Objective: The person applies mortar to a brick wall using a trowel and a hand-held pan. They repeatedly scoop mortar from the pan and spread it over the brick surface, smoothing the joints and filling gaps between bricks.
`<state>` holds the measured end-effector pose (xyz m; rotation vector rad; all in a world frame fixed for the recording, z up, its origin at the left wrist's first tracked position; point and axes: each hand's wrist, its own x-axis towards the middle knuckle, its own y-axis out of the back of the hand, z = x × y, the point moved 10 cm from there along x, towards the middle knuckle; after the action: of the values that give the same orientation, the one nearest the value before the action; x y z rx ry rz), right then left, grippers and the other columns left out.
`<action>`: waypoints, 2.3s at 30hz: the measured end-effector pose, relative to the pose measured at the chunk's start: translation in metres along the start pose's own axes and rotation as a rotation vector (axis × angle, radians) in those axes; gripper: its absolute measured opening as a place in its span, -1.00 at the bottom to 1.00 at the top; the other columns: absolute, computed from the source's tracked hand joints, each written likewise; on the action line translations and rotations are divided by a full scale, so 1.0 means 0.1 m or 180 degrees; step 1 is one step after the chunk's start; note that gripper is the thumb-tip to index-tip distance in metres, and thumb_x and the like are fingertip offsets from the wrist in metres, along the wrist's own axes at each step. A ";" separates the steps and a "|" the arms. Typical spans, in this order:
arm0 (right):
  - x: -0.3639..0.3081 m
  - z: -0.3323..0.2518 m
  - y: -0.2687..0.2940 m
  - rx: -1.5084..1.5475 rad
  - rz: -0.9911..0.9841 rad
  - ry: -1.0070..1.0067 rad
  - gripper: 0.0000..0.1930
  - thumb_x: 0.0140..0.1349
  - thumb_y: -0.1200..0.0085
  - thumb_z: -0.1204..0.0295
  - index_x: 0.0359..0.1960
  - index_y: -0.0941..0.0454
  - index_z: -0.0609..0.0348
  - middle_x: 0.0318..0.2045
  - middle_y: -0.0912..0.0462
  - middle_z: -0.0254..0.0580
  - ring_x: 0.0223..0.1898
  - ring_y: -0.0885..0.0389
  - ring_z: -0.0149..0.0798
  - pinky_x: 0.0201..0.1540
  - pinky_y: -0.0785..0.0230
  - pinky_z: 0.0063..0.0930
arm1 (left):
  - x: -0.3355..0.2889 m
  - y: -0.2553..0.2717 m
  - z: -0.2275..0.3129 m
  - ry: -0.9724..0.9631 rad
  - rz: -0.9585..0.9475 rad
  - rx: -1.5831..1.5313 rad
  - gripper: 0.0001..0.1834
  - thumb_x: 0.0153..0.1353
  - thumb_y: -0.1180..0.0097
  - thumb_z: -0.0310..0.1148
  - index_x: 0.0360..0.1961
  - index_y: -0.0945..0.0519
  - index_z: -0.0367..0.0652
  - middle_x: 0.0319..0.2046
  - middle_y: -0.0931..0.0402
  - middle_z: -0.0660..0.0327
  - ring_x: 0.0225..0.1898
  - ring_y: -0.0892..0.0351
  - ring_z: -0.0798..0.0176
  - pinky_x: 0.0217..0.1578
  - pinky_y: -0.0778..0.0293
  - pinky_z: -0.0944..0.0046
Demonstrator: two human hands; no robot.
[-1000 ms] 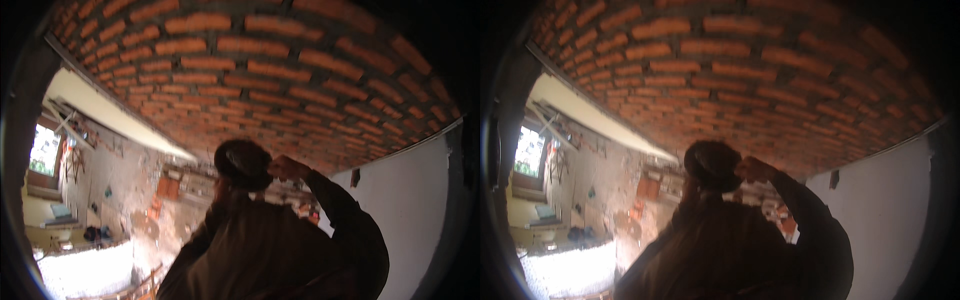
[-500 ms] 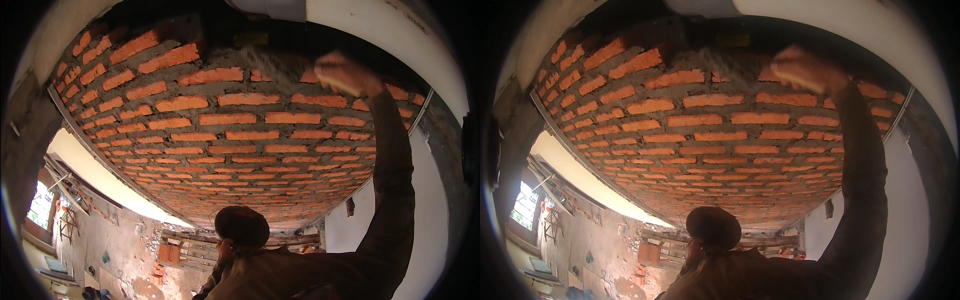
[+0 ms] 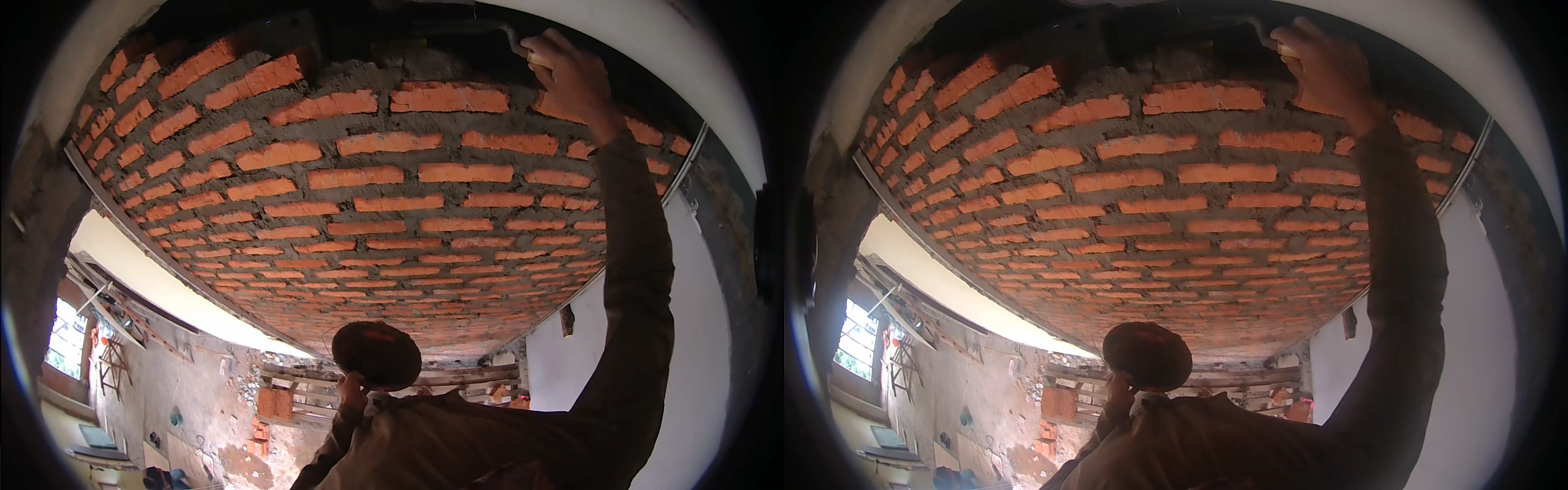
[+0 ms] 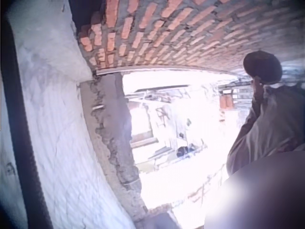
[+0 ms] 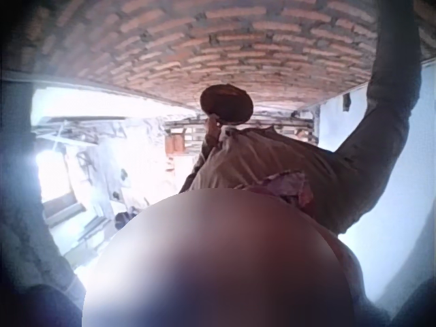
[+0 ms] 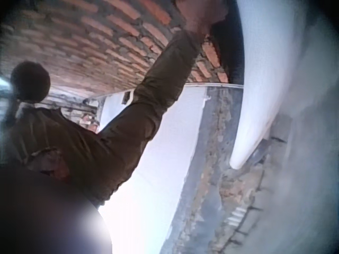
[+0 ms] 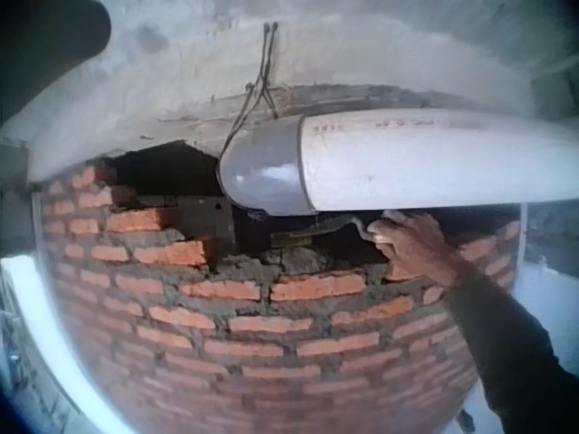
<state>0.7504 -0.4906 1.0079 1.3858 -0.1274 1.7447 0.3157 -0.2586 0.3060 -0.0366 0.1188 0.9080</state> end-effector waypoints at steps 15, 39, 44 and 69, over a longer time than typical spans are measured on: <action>-1.76 -1.97 -0.68 0.2075 -0.2193 -0.0079 -0.68 0.09 -0.29 0.30 -0.11 -0.58 0.04 -0.22 -0.65 -0.13 -0.21 -0.67 -0.05 -0.15 -0.54 -0.15 | -0.16 0.08 0.16 0.0783 0.0420 0.0004 -0.78 0.07 -0.14 -0.35 -0.28 -0.47 -0.21 -0.42 -0.46 0.21 -0.41 -0.46 0.23 -0.39 -0.50 0.09; -4.09 -4.74 -2.07 0.2537 -0.4824 0.0670 -0.62 0.21 0.03 0.37 0.04 -0.50 0.27 -0.22 -0.61 0.28 -0.29 -0.70 0.12 -0.27 -0.59 -0.09 | 0.87 -0.14 1.36 -0.0101 0.0886 0.0421 -0.44 -0.01 0.03 -0.48 0.10 -0.63 -0.24 -0.21 -0.73 0.08 -0.22 -0.64 0.43 -0.15 -0.54 0.33; -3.94 -4.65 -2.19 0.3702 -0.4236 -0.0842 -0.60 0.24 -0.02 0.42 0.11 -0.42 0.28 -0.46 -0.61 0.10 -0.57 -0.60 -0.11 -0.58 -0.41 -0.20 | 0.98 -0.33 1.82 -0.0967 0.0729 0.1334 -0.39 0.01 0.00 -0.49 0.18 -0.55 -0.31 -0.15 -0.71 0.07 -0.15 -0.62 0.45 -0.12 -0.53 0.37; -4.21 -5.60 -2.18 0.4805 -0.5165 -0.2743 -0.71 0.38 -0.03 0.24 -0.29 -0.55 0.27 -0.51 -0.57 -0.09 -0.61 -0.57 -0.25 -0.56 -0.43 -0.29 | 1.69 0.07 2.19 -0.1007 -0.0507 0.0424 -0.42 -0.03 0.02 -0.60 0.12 -0.57 -0.36 -0.14 -0.69 0.19 -0.17 -0.63 0.40 -0.16 -0.51 0.41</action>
<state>0.4806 -0.2788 0.3597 1.9894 1.6231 -0.4705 0.4324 -0.1042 0.5035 0.2183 -0.1172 0.7352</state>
